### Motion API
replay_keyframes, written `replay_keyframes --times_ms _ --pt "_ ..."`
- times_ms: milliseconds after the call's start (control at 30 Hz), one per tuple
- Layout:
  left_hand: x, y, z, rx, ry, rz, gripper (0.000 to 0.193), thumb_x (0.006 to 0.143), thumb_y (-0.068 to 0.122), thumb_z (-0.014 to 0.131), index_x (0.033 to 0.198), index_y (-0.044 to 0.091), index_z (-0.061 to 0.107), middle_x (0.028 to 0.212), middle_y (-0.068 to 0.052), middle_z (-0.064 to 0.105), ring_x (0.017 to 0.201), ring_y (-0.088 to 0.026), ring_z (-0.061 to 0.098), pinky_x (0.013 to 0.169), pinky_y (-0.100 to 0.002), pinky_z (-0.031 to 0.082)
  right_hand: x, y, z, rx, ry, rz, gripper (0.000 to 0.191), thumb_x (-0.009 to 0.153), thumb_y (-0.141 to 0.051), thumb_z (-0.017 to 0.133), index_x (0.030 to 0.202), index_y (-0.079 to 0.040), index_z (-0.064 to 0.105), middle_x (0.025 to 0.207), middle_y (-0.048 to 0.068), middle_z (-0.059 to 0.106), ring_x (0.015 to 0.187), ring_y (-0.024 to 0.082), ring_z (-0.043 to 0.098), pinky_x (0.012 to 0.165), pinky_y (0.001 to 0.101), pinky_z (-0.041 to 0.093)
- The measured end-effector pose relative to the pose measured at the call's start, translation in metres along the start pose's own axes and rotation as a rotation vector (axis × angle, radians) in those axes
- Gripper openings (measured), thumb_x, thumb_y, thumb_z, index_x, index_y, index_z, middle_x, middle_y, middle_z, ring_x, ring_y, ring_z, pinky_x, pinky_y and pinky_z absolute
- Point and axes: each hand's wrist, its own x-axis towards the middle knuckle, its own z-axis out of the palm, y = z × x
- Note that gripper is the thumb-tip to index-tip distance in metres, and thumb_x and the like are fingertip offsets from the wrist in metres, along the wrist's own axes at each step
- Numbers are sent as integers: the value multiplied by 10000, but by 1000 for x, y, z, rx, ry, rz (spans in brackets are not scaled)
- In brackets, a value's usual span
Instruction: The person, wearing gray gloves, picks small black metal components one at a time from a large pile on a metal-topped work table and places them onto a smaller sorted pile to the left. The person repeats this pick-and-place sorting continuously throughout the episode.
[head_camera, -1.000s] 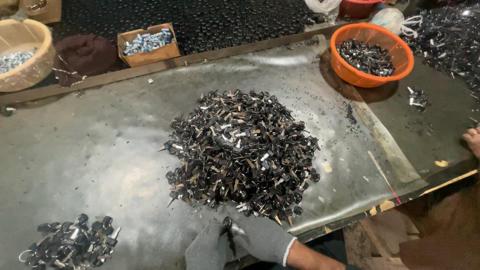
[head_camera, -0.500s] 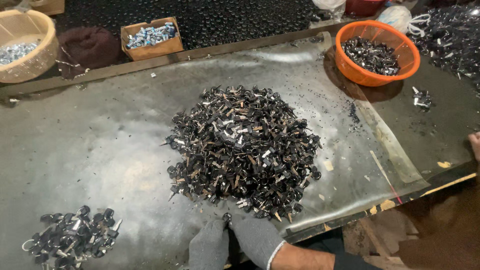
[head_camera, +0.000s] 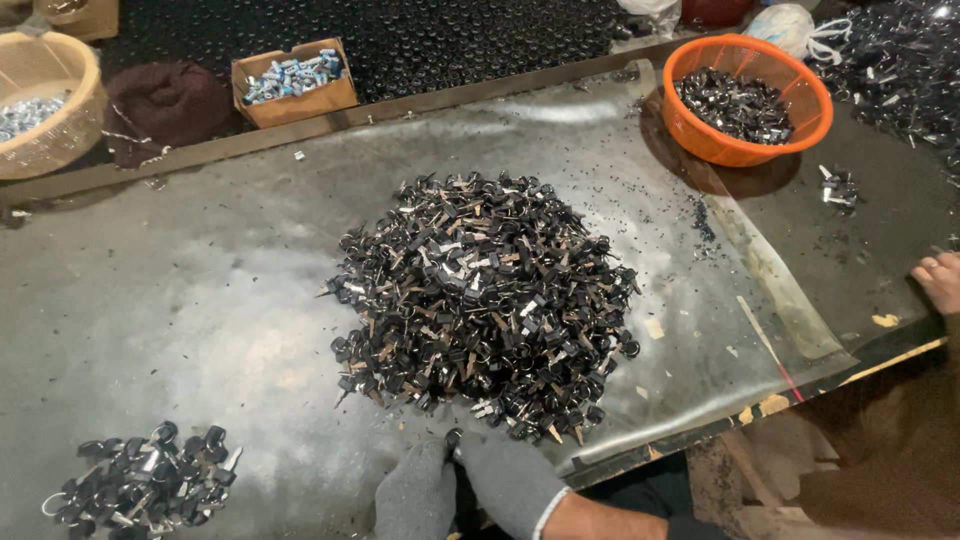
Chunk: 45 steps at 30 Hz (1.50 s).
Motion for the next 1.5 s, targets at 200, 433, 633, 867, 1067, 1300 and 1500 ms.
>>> replay_keyframes --times_ms 200,433,633,867,1067,1300,1500 --pt "-4 -6 1 -67 126 124 182 838 193 652 1014 150 671 950 -103 726 917 -315 733 810 -456 584 4 -7 -10 88 -59 2 195 985 -74 580 1146 22 636 1367 262 528 744 314 742 574 403 633" --pt "1 -8 4 -52 31 79 204 842 206 663 1044 180 680 977 -85 716 937 -311 724 825 -464 573 -9 17 -15 -116 233 -299 264 889 -71 626 1146 -10 623 970 163 694 788 316 733 608 413 602" --pt "5 -16 20 -42 73 123 241 843 208 656 1083 182 669 992 -79 707 939 -312 718 811 -469 569 -4 2 -11 -197 27 -170 259 943 -79 602 1151 73 587 929 217 681 795 347 730 866 434 517" --pt "1 -19 21 -50 73 135 239 845 203 649 1083 175 658 1003 -74 698 942 -311 711 792 -479 562 -2 4 -19 231 -111 0 607 918 -117 622 1425 68 345 937 255 697 866 426 704 786 515 585" --pt "-3 -20 29 -56 172 175 240 793 207 692 1033 197 673 906 -54 696 865 -290 720 727 -453 574 -13 14 -5 281 126 -143 332 953 -192 655 1201 9 562 1027 246 707 884 436 709 736 528 563" --pt "-8 -21 29 -59 332 267 189 782 162 715 962 146 661 869 -68 688 801 -283 723 660 -437 581 -2 6 -6 156 25 -60 309 946 -178 582 1203 -6 577 903 217 725 855 413 713 730 513 565" --pt "-7 -20 27 -57 332 266 236 773 148 714 1004 146 666 885 -74 690 815 -289 719 678 -439 580 -5 4 -7 60 139 -68 221 963 -109 539 1149 0 589 865 227 727 829 402 729 722 500 588"
